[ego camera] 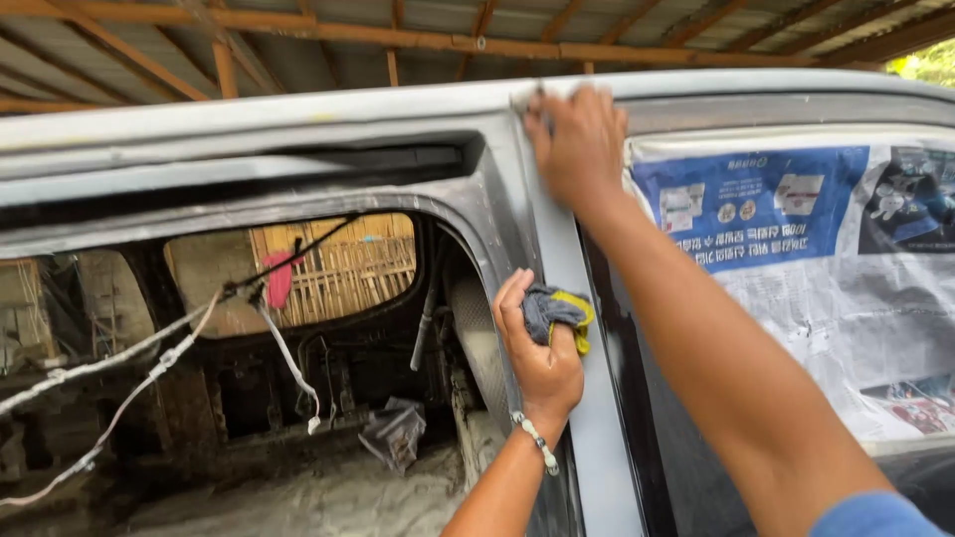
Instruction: The person sands the exterior of a white car door using a sanding block and a yellow cloth, then moves to the vehicle's interior to sand the door frame and edges. The person repeatedly wipes the sanded areas with the cloth to remove dust.
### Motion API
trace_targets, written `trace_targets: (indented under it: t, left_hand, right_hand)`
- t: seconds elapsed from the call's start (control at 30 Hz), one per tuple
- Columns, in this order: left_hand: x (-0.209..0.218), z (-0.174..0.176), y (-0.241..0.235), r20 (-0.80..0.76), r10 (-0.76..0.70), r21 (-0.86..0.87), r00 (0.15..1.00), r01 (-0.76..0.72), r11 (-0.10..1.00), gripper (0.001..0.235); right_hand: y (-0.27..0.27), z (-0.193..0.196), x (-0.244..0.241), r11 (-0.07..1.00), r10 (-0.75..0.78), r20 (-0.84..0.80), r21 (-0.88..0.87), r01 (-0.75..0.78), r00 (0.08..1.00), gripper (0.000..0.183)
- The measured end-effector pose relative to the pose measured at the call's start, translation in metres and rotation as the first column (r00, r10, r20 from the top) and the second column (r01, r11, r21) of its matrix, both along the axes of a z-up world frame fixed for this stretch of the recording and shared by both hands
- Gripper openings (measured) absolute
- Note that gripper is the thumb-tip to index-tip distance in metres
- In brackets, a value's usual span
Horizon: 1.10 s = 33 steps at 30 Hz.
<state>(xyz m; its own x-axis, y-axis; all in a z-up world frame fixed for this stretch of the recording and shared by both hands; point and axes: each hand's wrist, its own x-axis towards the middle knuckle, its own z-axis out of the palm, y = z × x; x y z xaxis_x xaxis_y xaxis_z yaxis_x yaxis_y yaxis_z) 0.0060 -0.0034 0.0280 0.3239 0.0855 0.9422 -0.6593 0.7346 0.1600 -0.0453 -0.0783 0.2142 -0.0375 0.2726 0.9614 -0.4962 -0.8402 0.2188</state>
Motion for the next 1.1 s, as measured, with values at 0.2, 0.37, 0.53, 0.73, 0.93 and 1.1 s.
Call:
trace_targets:
  t: [0.2,0.37,0.53,0.73,0.93,1.1]
  left_hand:
    - [-0.004,-0.009,-0.004,-0.221,-0.357,-0.034,0.908,0.358,0.933,0.058]
    - [-0.003,-0.012,-0.005,-0.098,0.059,-0.101,0.993,-0.069,0.992,0.046]
    - [-0.002,-0.012,-0.005,-0.110,-0.044,-0.070,0.993,0.036,0.997,0.042]
    - [-0.003,-0.012,-0.004,-0.106,-0.123,-0.054,0.987,0.118,0.992,0.044]
    - [-0.005,-0.015,-0.002,-0.101,-0.083,-0.057,0.991,0.078,0.995,0.047]
    - [-0.005,-0.020,-0.004,-0.121,-0.146,-0.058,0.982,0.140,0.988,0.045]
  right_hand:
    - [0.015,-0.052,-0.011,1.000,0.002,0.006,-0.009,-0.002,1.000,0.022]
    - [-0.020,0.030,0.004,1.000,-0.019,0.012,0.016,0.019,1.000,0.021]
    - [0.002,-0.046,-0.005,0.999,0.005,-0.021,-0.053,-0.006,1.000,0.020]
    - [-0.019,0.019,0.015,0.994,0.044,0.017,-0.106,-0.042,0.999,0.015]
    - [0.002,-0.032,-0.004,0.995,0.051,-0.065,-0.086,-0.056,0.997,0.017]
    - [-0.035,0.018,0.008,0.929,-0.082,-0.152,0.347,0.131,0.985,0.032]
